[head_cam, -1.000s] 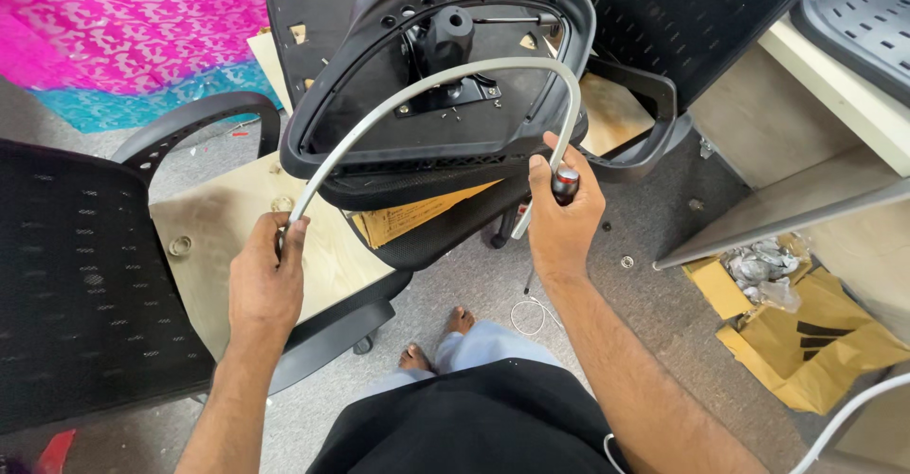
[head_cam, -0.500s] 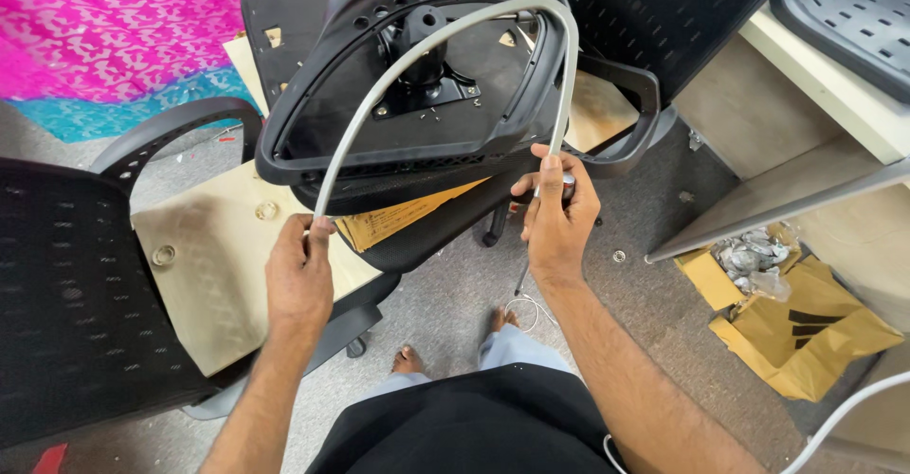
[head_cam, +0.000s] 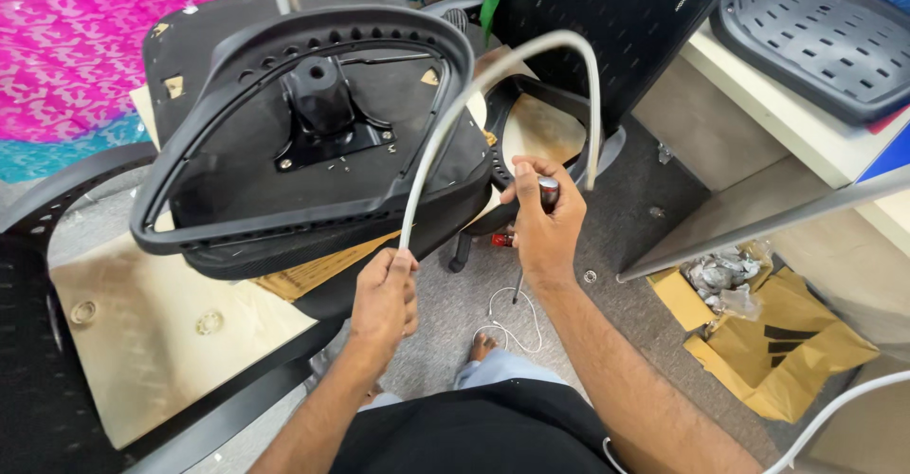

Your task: The person uses a screwdriver to remove screws from the underside of an office chair, detaches the seat base, and sets it aside. The person then removes additional screws from the central mounting plate on the chair frame.

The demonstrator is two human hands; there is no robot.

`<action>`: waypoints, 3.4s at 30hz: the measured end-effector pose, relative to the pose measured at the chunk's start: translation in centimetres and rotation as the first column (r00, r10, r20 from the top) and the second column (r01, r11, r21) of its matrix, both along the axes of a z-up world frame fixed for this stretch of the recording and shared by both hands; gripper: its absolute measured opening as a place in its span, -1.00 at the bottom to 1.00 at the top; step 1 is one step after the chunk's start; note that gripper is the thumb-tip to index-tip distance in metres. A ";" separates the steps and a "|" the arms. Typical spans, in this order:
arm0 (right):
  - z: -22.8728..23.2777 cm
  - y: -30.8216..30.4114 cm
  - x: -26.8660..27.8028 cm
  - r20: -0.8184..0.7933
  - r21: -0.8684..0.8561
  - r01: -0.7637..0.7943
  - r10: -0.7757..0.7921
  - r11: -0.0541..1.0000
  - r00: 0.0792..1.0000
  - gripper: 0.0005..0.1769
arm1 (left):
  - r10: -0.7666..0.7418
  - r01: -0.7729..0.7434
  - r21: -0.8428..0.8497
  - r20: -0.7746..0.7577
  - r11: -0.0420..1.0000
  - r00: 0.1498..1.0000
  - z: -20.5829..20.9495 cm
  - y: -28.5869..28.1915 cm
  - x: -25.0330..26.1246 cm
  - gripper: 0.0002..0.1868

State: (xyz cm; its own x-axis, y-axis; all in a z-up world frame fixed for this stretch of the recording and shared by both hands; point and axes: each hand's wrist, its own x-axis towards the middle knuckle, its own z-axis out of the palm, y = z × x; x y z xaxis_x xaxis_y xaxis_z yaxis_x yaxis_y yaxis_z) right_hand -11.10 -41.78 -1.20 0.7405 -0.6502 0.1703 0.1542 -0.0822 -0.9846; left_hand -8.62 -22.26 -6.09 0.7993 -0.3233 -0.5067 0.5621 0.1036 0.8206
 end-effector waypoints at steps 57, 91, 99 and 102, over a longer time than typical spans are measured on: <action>-12.9 -22.1 9.9 -0.811 -0.066 -0.280 0.112 0.958 0.574 -0.61 | -0.177 0.170 -0.057 -0.475 0.984 0.862 -16.2 -28.8 12.8 -0.64; -8.3 -14.9 7.9 -0.425 0.231 -0.282 0.358 0.931 0.832 -0.62 | 0.033 -0.103 0.140 0.430 0.985 0.902 -5.1 -21.2 6.6 -0.76; -4.3 -10.1 10.1 -0.216 0.308 -0.290 0.363 0.906 0.906 -0.61 | -0.097 -0.319 0.461 0.678 0.828 0.729 4.8 -16.7 4.0 -0.77; -2.0 -8.6 10.5 -0.178 0.307 -0.346 0.410 0.887 0.894 -0.53 | -0.127 -0.484 0.429 0.833 0.763 0.538 6.8 -14.7 4.3 -0.79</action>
State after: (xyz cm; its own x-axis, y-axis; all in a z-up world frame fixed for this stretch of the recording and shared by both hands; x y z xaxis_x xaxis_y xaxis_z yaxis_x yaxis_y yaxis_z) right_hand -0.60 -50.34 -3.24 0.9354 -0.3089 -0.1722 -0.1130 0.2006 -0.9731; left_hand -4.37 -36.99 0.74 0.9363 -0.0263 0.3502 -0.3134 -0.5128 0.7993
